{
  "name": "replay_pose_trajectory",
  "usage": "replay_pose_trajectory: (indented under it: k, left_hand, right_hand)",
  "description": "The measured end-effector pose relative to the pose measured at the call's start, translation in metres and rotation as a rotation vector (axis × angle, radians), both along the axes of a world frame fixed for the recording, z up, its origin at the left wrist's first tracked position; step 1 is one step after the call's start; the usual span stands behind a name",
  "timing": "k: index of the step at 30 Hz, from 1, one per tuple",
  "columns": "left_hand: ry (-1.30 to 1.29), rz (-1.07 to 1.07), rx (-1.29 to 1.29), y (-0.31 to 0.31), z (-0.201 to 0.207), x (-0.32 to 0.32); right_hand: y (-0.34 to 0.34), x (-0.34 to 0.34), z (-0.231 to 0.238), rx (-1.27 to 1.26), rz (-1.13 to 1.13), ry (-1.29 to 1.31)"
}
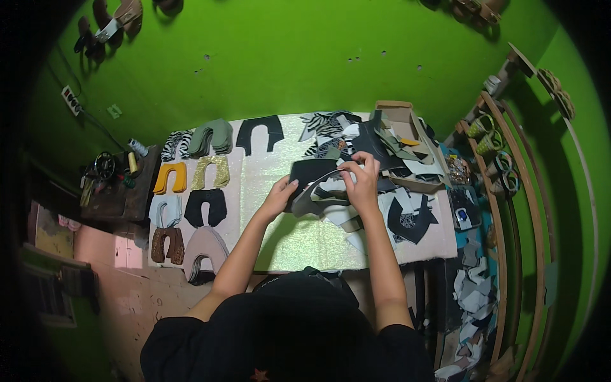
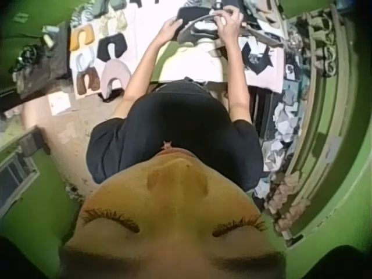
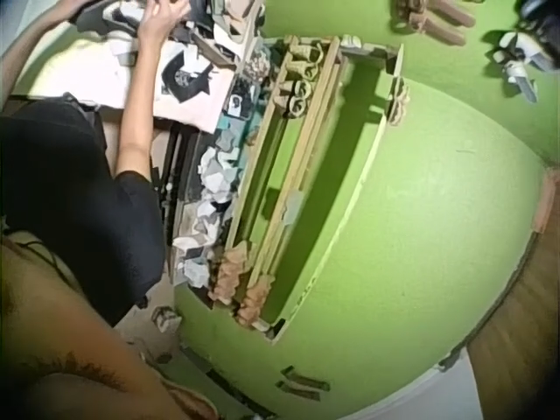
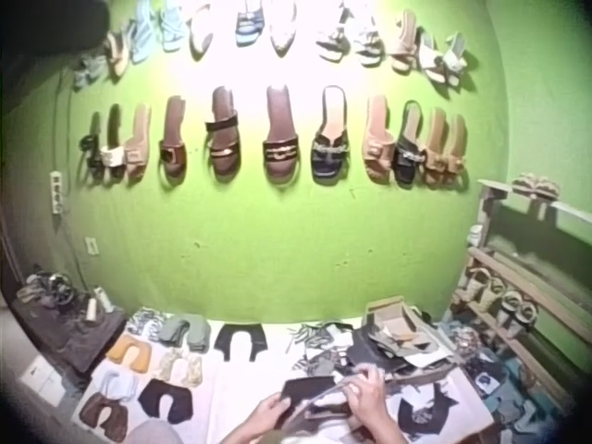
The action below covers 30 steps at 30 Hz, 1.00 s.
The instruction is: Organizing and sorting various pre-cut shoe upper leather/fabric components on a work surface.
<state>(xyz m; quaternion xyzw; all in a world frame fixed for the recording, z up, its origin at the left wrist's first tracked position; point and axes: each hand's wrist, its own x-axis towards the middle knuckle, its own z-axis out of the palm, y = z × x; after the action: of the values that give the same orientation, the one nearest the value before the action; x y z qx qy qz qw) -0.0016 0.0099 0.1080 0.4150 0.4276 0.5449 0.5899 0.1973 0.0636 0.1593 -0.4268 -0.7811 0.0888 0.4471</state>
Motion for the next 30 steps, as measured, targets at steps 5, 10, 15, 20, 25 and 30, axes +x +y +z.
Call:
replay_pose_trajectory:
  k: [5, 10, 15, 20, 25, 30]
  left_hand:
    - [0.018, 0.204, -0.044, -0.009, -0.016, -0.051]
    - [0.436, 0.357, -0.095, -0.020, -0.007, -0.100]
    - [0.456, 0.308, -0.092, -0.017, 0.000, -0.138]
    - [0.355, 0.087, -0.218, -0.001, 0.004, -0.158]
    - [0.245, -0.137, -0.399, 0.028, -0.018, -0.179]
    - [0.509, -0.224, -0.297, 0.060, -0.023, -0.175]
  right_hand:
    - [0.029, -0.020, -0.009, -0.482, 0.250, 0.421]
    - [0.060, -0.053, -0.025, -0.535, 0.384, 0.617]
    - [0.092, -0.098, -0.032, -0.544, 0.400, 0.611]
    - [0.125, -0.139, -0.026, -0.729, 0.309, 0.688]
    - [0.163, -0.178, -0.031, -0.736, 0.359, 0.741]
    - [0.193, -0.218, -0.052, -0.781, 0.370, 0.619]
